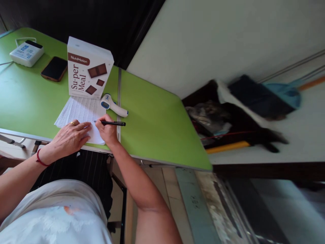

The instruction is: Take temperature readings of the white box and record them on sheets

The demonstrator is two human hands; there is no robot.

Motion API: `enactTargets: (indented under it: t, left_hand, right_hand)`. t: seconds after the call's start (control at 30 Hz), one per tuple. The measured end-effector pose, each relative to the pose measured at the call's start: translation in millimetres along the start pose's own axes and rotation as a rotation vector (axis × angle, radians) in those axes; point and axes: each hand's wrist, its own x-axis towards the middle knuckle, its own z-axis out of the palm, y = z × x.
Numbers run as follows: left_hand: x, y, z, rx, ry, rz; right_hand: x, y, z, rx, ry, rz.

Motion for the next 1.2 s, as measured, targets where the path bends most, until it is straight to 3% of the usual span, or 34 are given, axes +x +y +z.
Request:
enactTargets:
  t: [1.2]
  left_hand:
    - [0.9,-1.1,0.7,0.015,0.019,0.004]
  right_hand:
    - [-0.2,0.5,-1.4,-0.019,-0.008,0.022]
